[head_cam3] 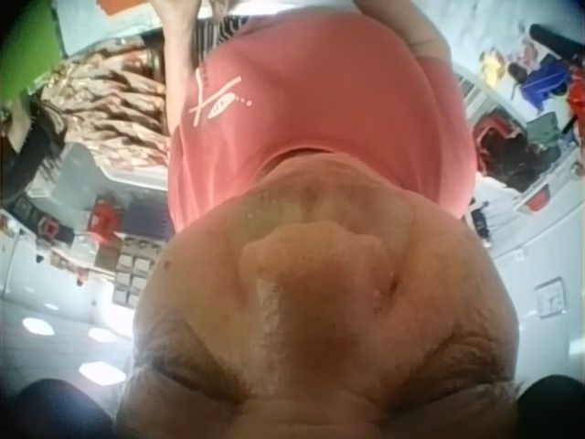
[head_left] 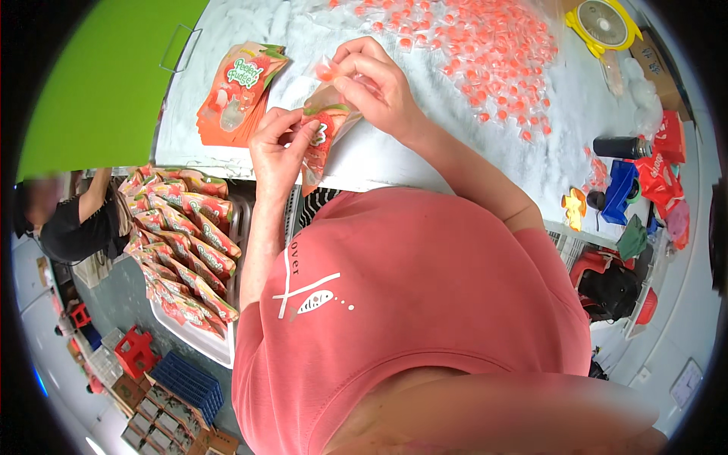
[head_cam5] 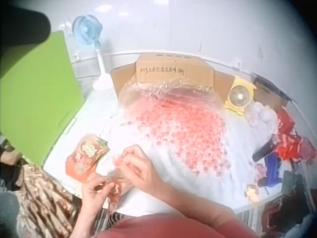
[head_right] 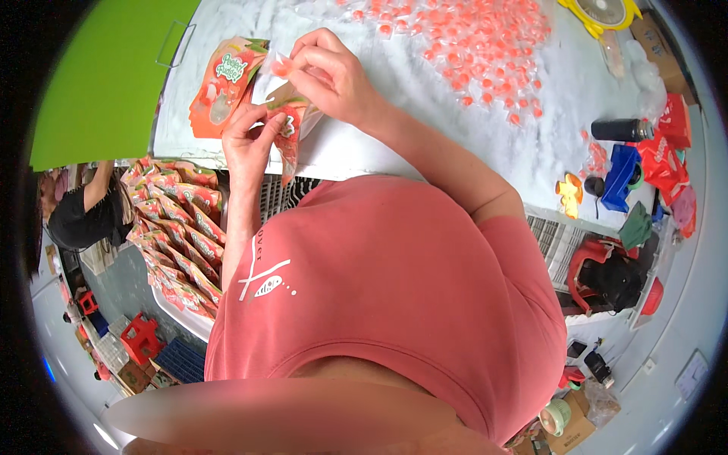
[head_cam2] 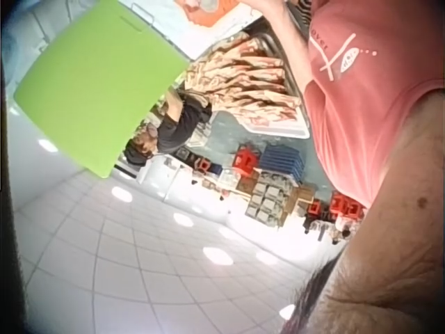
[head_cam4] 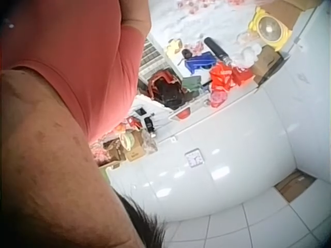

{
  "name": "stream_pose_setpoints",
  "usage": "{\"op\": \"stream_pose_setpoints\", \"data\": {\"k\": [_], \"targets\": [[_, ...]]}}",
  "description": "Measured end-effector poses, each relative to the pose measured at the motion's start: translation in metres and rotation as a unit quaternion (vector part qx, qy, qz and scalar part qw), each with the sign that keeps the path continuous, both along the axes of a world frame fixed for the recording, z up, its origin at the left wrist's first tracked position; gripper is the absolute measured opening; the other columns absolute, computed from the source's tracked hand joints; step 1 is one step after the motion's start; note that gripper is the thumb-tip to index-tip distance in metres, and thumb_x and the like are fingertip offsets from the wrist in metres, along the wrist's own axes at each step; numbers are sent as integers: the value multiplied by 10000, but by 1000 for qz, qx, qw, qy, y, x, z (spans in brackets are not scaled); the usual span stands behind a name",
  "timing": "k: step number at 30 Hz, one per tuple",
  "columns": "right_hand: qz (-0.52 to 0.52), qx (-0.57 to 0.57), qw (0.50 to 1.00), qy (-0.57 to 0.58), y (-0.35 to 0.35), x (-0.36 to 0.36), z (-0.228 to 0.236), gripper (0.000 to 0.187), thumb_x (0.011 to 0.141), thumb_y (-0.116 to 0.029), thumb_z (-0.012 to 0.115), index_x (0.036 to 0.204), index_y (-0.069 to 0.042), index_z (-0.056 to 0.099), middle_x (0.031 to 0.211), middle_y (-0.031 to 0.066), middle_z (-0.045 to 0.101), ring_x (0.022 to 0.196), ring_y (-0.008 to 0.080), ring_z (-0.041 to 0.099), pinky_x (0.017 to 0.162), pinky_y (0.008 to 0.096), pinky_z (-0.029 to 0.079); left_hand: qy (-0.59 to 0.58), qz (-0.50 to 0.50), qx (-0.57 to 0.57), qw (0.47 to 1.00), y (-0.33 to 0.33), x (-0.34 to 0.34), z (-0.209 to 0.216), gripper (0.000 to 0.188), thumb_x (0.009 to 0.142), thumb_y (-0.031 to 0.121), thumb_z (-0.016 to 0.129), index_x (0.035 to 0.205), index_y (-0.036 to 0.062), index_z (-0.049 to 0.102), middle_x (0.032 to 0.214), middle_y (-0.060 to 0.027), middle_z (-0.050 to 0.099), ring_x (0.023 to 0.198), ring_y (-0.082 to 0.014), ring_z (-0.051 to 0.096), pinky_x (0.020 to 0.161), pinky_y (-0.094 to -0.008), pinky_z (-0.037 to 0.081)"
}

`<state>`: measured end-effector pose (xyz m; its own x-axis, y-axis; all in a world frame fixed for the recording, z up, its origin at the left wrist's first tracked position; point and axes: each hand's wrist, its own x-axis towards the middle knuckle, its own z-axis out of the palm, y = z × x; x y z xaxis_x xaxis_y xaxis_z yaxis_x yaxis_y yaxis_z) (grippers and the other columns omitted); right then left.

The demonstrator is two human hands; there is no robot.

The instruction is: Packaging individual candies into plastic pouches and organizing them in a tray.

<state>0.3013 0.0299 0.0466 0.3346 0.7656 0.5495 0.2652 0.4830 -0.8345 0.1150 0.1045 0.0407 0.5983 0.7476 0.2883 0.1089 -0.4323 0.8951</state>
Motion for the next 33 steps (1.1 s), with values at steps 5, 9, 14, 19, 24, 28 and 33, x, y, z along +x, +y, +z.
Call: {"op": "stream_pose_setpoints", "data": {"k": [5, 9, 14, 19, 24, 28, 33], "targets": [[2, -21, 998, -56, -8, 6, -7, 51, 893, -5, 567, 850, 9, 593, 1081, 93, 525, 798, 90, 531, 674, 230, 455, 7, -9, -13, 1000, -1, -1, 2, 150, 809, -16, 758, 954, -21, 720, 820, -26, 594, 680, -65, 560, 584, -200, 468], [12, -41, 998, -47, -13, 8, -10, 50, 890, -9, 575, 848, 6, 597, 1079, 90, 524, 832, 102, 525, 684, 242, 452, 0, -25, -38, 999, -2, 0, 0, 151, 816, -26, 747, 964, -23, 717, 830, -23, 584, 687, -59, 560, 581, -186, 475], [-38, 0, 981, -189, -8, 6, -11, 50, 896, -26, 575, 941, -17, 596, 1084, 93, 547, 899, 172, 542, 744, 270, 465, -4, -32, -35, 999, -4, 0, -1, 159, 816, -28, 746, 973, -22, 718, 829, -23, 583, 690, -56, 561, 583, -189, 478], [-38, 18, 981, -190, -9, 6, -11, 76, 902, -61, 595, 970, -28, 591, 1046, 89, 574, 952, 203, 540, 764, 285, 467, -23, -30, -52, 998, -4, 0, -1, 157, 816, -27, 746, 971, -20, 720, 832, -21, 585, 692, -55, 565, 586, -188, 478], [-38, 24, 980, -193, -9, 3, -9, 80, 896, -84, 617, 953, -33, 594, 1028, 81, 582, 980, 203, 526, 763, 292, 464, -2, -16, -42, 999, -1, -1, -2, 160, 815, -26, 748, 973, -17, 721, 837, -21, 589, 694, -56, 563, 594, -191, 479], [-46, 23, 969, -241, -5, 11, -15, 122, 898, -126, 644, 983, -50, 599, 1094, 99, 561, 1003, 222, 519, 783, 298, 466, -18, -28, -36, 999, -2, 3, 1, 168, 814, -24, 748, 980, -17, 721, 828, -24, 587, 695, -60, 559, 591, -197, 476], [-62, -17, 979, -195, -2, 0, -8, 345, 913, -233, 658, 1224, -99, 593, 1254, 129, 531, 1128, 276, 493, 1001, 384, 425, -1, -35, -22, 999, -1, 7, 1, 179, 818, -30, 743, 993, -34, 710, 820, -31, 578, 702, -71, 563, 615, -199, 486]]}}
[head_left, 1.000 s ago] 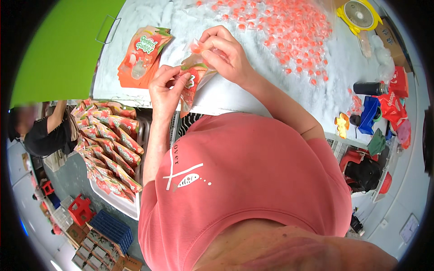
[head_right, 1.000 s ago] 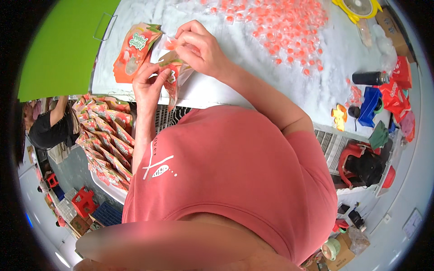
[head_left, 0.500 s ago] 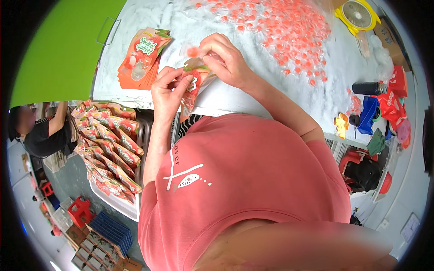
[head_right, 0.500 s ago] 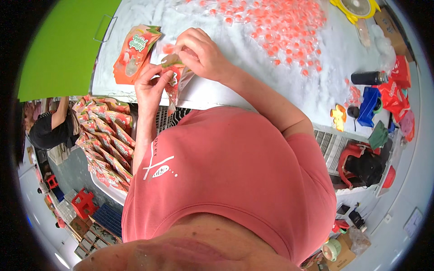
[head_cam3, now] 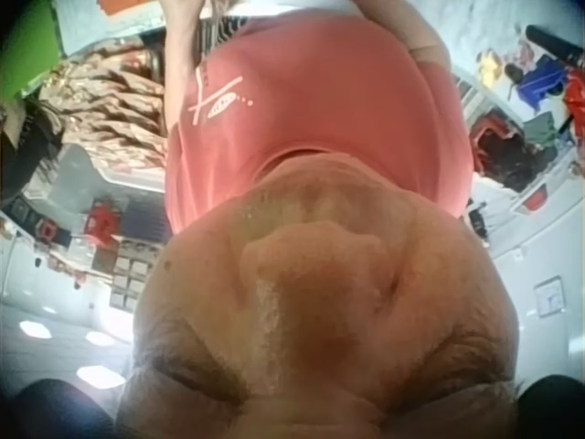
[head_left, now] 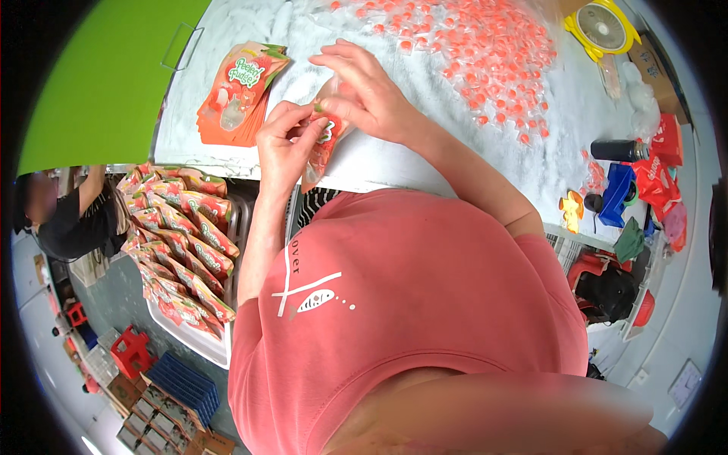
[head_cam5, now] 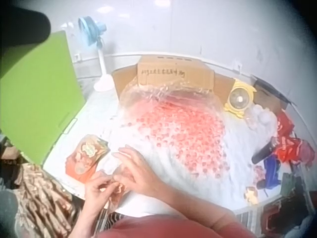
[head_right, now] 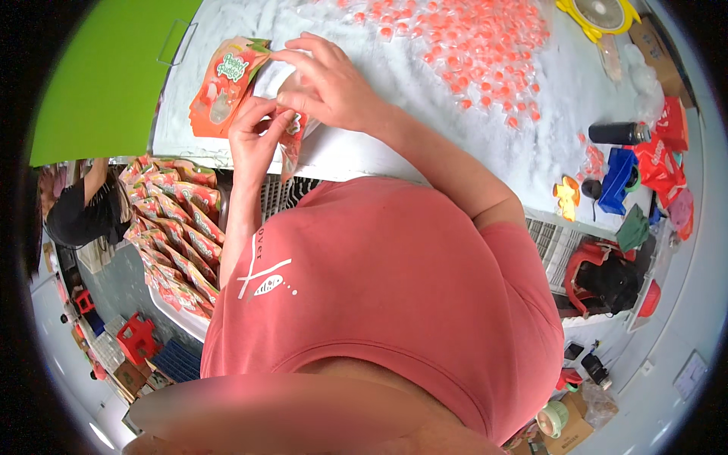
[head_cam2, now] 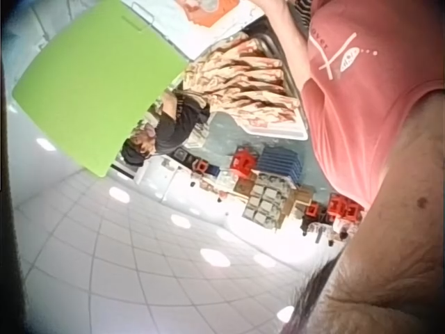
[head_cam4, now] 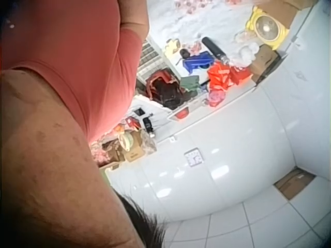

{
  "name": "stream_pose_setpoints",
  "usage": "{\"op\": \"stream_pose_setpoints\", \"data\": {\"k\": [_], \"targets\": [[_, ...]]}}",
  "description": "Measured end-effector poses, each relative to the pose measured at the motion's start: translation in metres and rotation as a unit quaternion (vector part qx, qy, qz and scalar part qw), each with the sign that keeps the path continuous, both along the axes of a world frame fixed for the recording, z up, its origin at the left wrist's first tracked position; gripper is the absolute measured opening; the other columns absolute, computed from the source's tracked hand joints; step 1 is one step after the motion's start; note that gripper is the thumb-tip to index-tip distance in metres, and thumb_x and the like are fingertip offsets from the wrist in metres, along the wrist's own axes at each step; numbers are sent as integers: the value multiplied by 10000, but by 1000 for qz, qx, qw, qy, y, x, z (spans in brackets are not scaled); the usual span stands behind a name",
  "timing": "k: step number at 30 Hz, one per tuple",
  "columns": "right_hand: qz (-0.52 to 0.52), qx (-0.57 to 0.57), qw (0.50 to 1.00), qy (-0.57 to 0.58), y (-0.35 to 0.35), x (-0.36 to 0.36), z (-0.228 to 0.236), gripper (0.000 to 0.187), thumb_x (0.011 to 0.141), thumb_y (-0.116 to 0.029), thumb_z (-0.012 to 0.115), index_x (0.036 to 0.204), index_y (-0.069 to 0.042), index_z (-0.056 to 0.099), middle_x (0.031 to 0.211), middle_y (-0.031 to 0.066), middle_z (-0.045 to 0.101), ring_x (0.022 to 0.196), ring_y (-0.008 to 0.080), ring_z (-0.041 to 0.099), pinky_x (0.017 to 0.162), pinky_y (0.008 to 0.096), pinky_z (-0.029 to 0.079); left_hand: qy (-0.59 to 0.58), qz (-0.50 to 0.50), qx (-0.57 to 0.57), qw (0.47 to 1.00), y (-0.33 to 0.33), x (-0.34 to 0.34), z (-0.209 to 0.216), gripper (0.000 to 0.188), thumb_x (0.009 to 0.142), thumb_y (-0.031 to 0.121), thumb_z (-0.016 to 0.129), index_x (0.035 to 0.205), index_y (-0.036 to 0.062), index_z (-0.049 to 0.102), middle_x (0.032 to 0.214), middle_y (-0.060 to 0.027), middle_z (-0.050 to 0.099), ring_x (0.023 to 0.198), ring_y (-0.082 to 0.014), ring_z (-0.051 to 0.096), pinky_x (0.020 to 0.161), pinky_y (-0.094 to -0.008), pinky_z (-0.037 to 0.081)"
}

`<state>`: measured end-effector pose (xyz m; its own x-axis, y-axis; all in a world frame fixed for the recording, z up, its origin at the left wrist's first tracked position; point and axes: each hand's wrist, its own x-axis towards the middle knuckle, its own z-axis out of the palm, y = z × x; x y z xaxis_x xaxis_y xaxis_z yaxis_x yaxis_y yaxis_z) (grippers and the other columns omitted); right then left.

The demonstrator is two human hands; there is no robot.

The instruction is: Packaging individual candies into plastic pouches and organizing them in a tray.

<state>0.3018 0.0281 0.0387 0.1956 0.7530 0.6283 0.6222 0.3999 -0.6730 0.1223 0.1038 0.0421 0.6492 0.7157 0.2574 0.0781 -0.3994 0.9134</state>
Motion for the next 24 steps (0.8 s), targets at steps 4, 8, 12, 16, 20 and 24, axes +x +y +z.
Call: {"op": "stream_pose_setpoints", "data": {"k": [4, 8, 12, 16, 20, 24], "targets": [[57, -69, 990, -111, 3, 0, -3, 569, 939, -356, 609, 1441, -139, 453, 1468, 140, 419, 1309, 307, 430, 1153, 472, 255, 4, 1, -13, 1000, 2, -6, -7, 188, 816, -32, 746, 1000, -33, 709, 828, -29, 575, 696, -73, 558, 618, -202, 490], [209, -56, 949, 228, 6, 4, 17, 583, 993, -423, 504, 1444, -61, 428, 1474, 130, 437, 1315, 331, 481, 1135, 486, 299, -31, -2, -54, 998, 5, -25, -10, 212, 814, -53, 740, 1022, -26, 707, 888, -34, 596, 758, -81, 603, 647, -197, 512], [262, -21, 836, 482, 25, 11, 10, 663, 1043, -472, 304, 1539, -39, 227, 1600, 120, 255, 1493, 231, 182, 1207, 408, 85, -105, 17, -128, 986, 10, -50, -6, 259, 818, -129, 691, 1056, -27, 698, 995, -55, 611, 876, -119, 643, 743, -219, 551], [289, -115, 778, 546, 34, -10, 5, 685, 998, -520, 422, 1468, -23, 377, 1512, 157, 399, 1428, 261, 330, 1170, 418, 224, -110, 38, -144, 983, 16, -72, -10, 253, 821, -133, 686, 1052, -31, 699, 1003, -56, 612, 912, -137, 641, 787, -240, 548], [161, -49, 831, 530, 46, -28, -22, 468, 1048, -356, 428, 1315, 16, 524, 1328, 128, 570, 1162, 237, 611, 981, 381, 477, -109, 59, -144, 982, 17, -75, -12, 238, 813, -137, 691, 1028, -35, 699, 1001, -55, 614, 913, -135, 636, 802, -250, 543], [67, -140, 909, 386, 29, -9, -58, 281, 1000, -213, 552, 1182, -17, 640, 1177, 101, 650, 1134, 222, 622, 951, 324, 488, -218, 106, -189, 952, 25, -85, -15, 239, 818, -105, 700, 1042, -23, 706, 996, -73, 679, 936, -154, 646, 854, -296, 533]]}}
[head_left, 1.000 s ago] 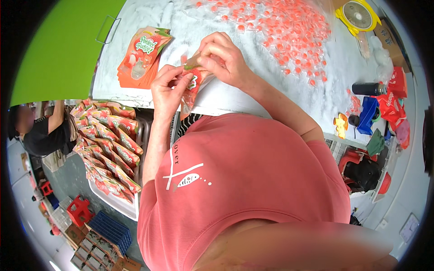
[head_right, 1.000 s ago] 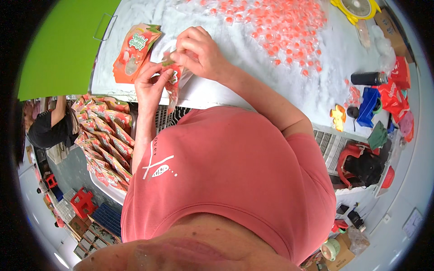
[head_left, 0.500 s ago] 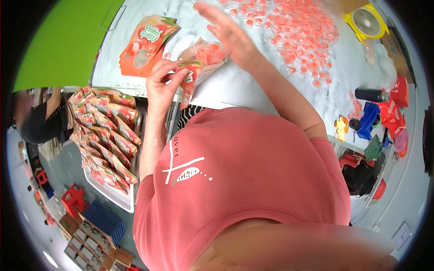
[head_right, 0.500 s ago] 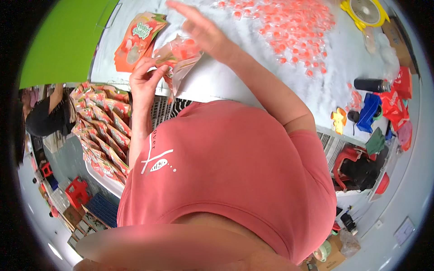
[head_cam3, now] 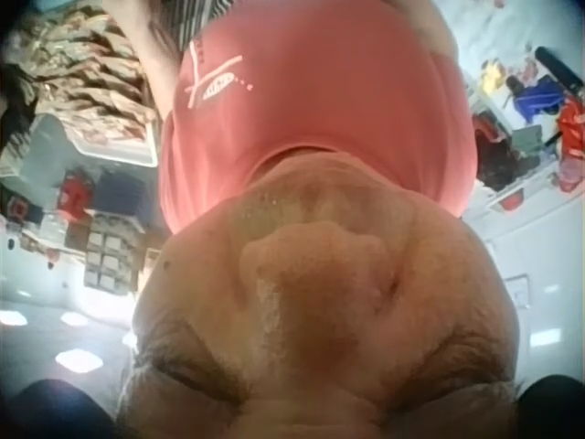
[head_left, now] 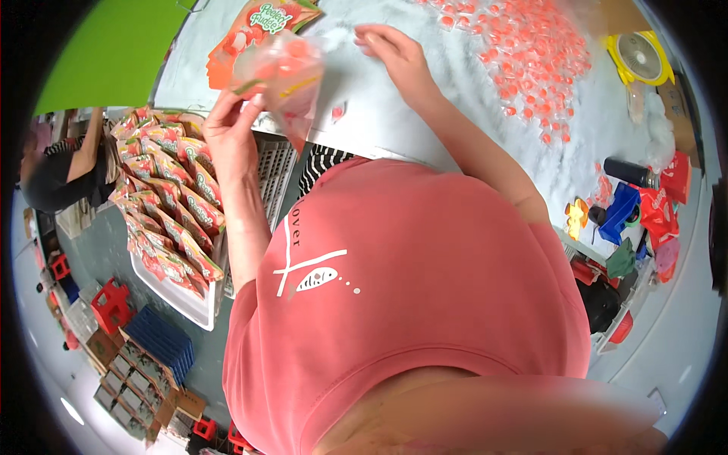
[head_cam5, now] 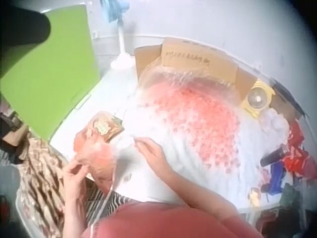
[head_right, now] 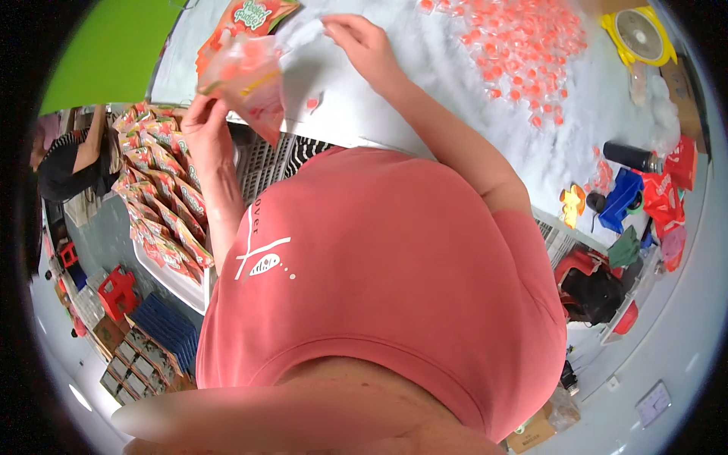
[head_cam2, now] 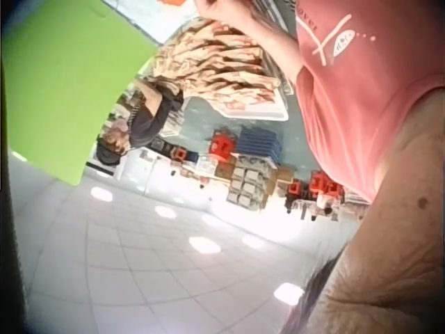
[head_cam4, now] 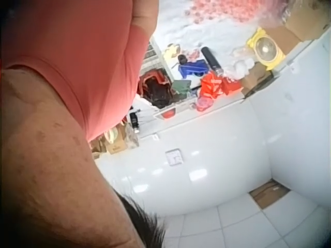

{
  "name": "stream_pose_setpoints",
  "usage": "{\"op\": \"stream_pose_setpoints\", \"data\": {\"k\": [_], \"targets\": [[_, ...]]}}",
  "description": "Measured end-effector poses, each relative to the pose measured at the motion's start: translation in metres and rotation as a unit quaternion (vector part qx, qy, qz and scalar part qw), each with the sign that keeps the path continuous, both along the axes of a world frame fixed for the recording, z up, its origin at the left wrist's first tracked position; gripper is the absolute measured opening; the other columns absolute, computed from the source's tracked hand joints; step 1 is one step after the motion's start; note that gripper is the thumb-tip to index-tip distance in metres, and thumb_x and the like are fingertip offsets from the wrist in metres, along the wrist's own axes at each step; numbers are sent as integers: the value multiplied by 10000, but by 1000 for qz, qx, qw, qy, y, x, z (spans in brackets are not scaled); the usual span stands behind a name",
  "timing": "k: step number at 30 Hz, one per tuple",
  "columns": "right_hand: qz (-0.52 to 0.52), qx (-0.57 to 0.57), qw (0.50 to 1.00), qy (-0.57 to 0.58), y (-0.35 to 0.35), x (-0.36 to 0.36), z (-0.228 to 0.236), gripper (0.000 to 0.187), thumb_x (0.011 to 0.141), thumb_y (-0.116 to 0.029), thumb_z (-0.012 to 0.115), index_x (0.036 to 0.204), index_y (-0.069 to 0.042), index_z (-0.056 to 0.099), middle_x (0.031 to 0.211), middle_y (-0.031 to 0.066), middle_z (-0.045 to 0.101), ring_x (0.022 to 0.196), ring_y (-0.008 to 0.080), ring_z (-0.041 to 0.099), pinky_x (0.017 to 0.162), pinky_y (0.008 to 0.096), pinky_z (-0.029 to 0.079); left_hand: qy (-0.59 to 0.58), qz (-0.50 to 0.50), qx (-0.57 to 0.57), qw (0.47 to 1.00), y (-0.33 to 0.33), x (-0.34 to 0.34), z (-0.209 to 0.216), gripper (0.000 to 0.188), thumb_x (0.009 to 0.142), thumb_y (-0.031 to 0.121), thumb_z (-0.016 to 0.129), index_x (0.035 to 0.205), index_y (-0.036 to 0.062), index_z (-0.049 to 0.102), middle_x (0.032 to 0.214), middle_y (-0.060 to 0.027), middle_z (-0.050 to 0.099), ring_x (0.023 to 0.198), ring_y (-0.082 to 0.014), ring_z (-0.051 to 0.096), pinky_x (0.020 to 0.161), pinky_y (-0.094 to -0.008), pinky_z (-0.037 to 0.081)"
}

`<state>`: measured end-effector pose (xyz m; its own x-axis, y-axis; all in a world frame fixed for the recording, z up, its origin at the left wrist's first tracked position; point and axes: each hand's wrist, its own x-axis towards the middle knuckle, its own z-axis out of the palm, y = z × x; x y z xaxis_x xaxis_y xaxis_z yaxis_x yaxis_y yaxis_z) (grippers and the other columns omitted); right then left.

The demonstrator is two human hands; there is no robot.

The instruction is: Packaging individual candies into plastic pouches and organizing them in a tray.

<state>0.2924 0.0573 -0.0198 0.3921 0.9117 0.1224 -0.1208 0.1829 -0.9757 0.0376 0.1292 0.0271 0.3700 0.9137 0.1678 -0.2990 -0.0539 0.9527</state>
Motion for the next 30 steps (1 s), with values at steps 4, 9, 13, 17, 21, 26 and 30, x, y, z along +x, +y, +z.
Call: {"op": "stream_pose_setpoints", "data": {"k": [4, 9, 13, 17, 21, 26, 30], "targets": [[62, 10, 923, -381, -33, -3, -41, 291, 912, -122, 628, 1203, -131, 652, 1204, 93, 609, 1077, 241, 616, 937, 334, 486, -80, 7, -51, 995, 15, -28, -11, 304, 823, -72, 714, 1121, -13, 693, 1044, -88, 705, 955, -170, 655, 906, -314, 517], [129, 143, 756, -626, -21, -36, -40, 300, 838, -101, 619, 1135, -130, 656, 1176, 49, 604, 1159, 243, 544, 909, 376, 484, -89, 22, -30, 995, 23, -56, 2, 262, 843, -63, 701, 1101, -23, 687, 1039, -79, 695, 928, -165, 648, 841, -296, 515], [148, 118, 783, -592, 0, -36, -58, 277, 828, -59, 577, 1090, -114, 650, 1041, 51, 610, 1017, 247, 588, 817, 366, 513, 0, 90, 3, 996, 12, -71, 18, 224, 833, -72, 708, 1051, -20, 704, 1038, -58, 672, 910, -145, 622, 849, -270, 487], [32, 163, 816, -553, 46, -39, -34, 285, 837, -42, 616, 1112, -108, 659, 996, 64, 630, 960, 252, 620, 762, 352, 543, 65, 97, 35, 992, -7, -62, 29, 187, 818, -84, 714, 997, -31, 721, 1001, -32, 618, 928, -123, 585, 865, -251, 460], [34, 164, 759, -629, 92, -37, -59, 355, 844, -45, 584, 1191, -111, 619, 1115, 73, 618, 1045, 268, 595, 851, 377, 527, 85, 77, 62, 991, -14, -50, 29, 173, 811, -88, 722, 967, -15, 734, 926, -5, 574, 903, -107, 577, 834, -236, 463], [120, 72, 743, -654, 81, -36, -62, 375, 795, -25, 594, 1156, -113, 649, 1061, 80, 603, 1023, 276, 578, 849, 366, 520, 80, 74, 60, 992, -20, -44, 30, 189, 812, -100, 717, 983, -20, 727, 960, -21, 594, 871, -105, 595, 796, -230, 490], [38, 87, 813, -574, 61, -20, -55, 230, 820, -55, 622, 1027, -95, 712, 944, 66, 629, 897, 225, 617, 777, 324, 527, 98, 56, 77, 991, -13, -41, 19, 210, 825, -92, 709, 1024, -24, 714, 981, -38, 610, 865, -103, 615, 750, -220, 507]]}}
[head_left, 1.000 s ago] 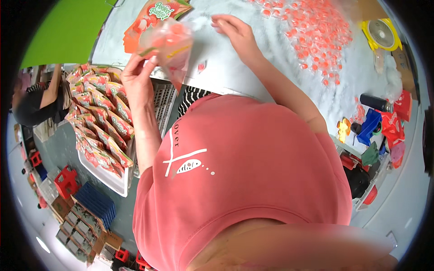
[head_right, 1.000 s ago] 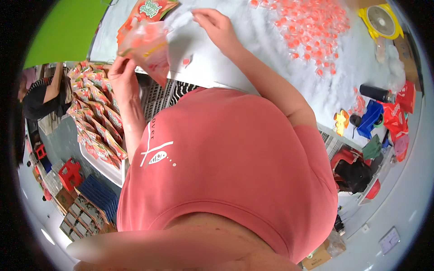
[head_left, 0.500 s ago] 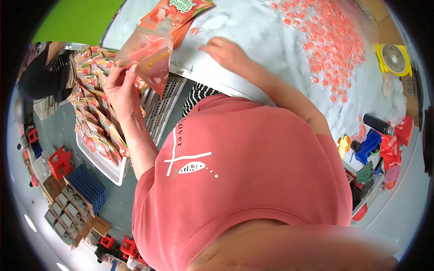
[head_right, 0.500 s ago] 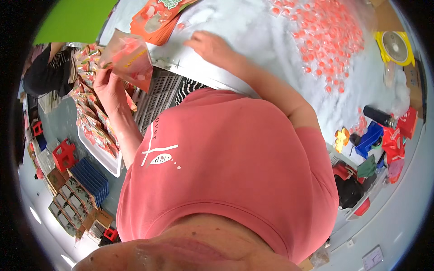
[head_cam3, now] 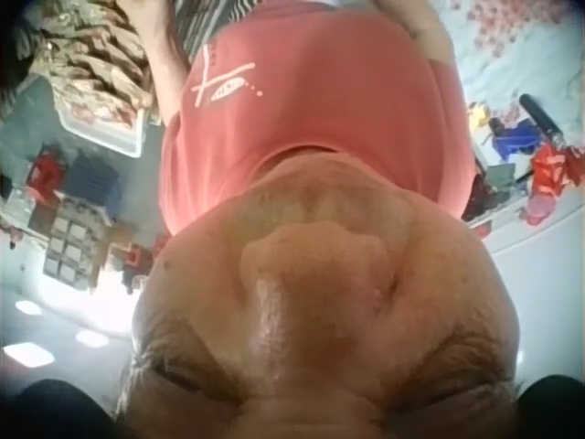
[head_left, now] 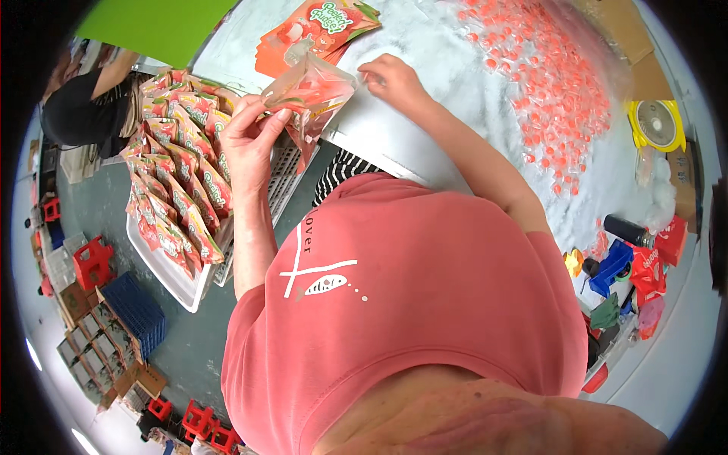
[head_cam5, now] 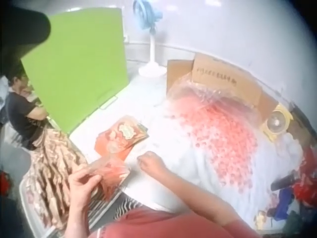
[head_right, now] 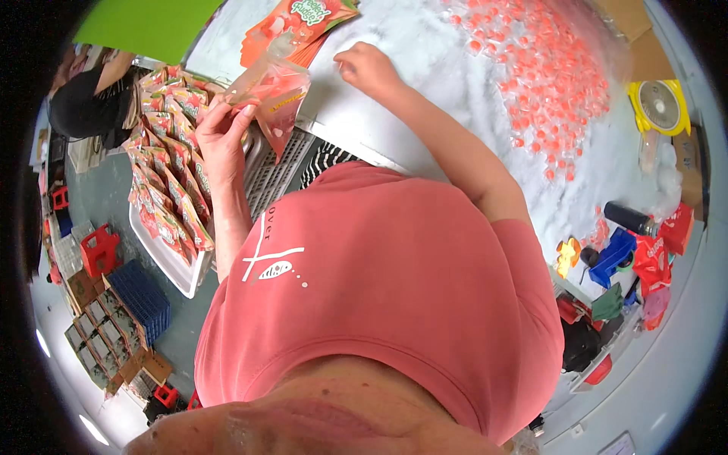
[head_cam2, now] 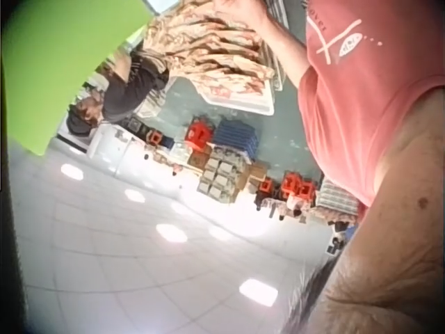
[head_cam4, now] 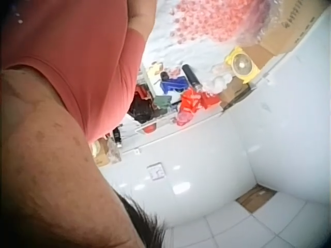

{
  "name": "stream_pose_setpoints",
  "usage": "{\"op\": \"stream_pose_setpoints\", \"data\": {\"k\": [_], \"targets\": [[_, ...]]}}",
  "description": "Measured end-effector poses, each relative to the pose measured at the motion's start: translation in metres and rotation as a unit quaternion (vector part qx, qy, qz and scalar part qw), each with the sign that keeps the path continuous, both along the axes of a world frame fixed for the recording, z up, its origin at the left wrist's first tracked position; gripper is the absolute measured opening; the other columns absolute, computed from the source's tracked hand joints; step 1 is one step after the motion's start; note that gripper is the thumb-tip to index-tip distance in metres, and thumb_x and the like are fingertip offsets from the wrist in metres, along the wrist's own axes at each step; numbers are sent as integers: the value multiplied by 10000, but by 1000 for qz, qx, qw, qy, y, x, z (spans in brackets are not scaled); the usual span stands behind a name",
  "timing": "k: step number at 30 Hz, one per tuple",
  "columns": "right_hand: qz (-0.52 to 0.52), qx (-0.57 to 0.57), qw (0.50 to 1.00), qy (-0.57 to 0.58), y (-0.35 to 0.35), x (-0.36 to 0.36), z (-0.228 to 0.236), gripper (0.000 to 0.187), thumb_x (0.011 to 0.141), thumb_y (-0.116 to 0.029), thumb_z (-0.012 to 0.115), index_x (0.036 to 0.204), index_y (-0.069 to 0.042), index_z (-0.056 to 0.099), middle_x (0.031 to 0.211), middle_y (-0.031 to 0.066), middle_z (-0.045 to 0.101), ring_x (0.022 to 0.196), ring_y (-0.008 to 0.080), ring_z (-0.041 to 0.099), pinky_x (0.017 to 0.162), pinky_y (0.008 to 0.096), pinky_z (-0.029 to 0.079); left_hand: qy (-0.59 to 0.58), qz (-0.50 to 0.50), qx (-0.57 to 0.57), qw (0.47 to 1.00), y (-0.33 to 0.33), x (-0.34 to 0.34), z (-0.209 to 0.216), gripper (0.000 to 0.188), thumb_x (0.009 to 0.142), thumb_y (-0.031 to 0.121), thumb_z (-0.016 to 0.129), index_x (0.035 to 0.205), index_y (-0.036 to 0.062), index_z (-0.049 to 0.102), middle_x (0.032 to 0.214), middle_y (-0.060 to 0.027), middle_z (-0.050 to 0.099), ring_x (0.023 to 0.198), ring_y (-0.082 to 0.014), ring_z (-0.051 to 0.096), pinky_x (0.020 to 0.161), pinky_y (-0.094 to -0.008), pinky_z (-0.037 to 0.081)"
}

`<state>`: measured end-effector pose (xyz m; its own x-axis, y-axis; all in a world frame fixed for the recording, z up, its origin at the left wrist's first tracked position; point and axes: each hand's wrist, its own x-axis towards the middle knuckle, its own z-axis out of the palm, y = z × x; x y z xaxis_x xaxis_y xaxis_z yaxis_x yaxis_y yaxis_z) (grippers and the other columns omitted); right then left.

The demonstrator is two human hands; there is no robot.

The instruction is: Packaging individual candies into plastic pouches and organizing them in a tray.

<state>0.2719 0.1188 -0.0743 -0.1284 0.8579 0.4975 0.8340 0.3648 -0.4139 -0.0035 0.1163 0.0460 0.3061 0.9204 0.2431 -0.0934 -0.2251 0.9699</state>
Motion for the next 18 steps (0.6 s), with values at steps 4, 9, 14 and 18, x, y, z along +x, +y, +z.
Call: {"op": "stream_pose_setpoints", "data": {"k": [4, 9, 14, 18], "targets": [[21, -63, 956, 287, -44, -2, 92, 289, 845, 50, 616, 1100, -59, 702, 993, 91, 627, 869, 168, 665, 777, 277, 527, 20, -6, 11, 1000, -2, 7, -4, 223, 834, -94, 699, 1045, -22, 709, 986, -47, 612, 848, -100, 623, 723, -205, 514], [66, 63, 969, 228, -71, -15, 155, 273, 870, 55, 623, 1127, -20, 677, 1067, 114, 593, 913, 166, 682, 794, 291, 540, -10, -37, 19, 999, -3, 33, -11, 230, 836, -92, 701, 1050, -10, 712, 983, -48, 610, 805, -99, 623, 677, -199, 509], [43, 68, 997, -3, -91, -22, 170, 313, 862, -121, 706, 1155, -34, 642, 1134, 118, 595, 878, 254, 678, 796, 352, 546, 27, -23, 42, 998, -9, 50, -12, 155, 816, -47, 746, 965, -17, 714, 911, -36, 622, 759, -74, 602, 659, -195, 498], [61, 49, 994, -81, -102, -25, 170, 378, 855, -243, 714, 1162, -39, 632, 1154, 146, 622, 945, 310, 654, 820, 392, 532, 38, -26, 54, 997, -14, 53, -14, 149, 819, -37, 747, 964, -17, 715, 901, -35, 625, 758, -72, 599, 663, -197, 497]]}}
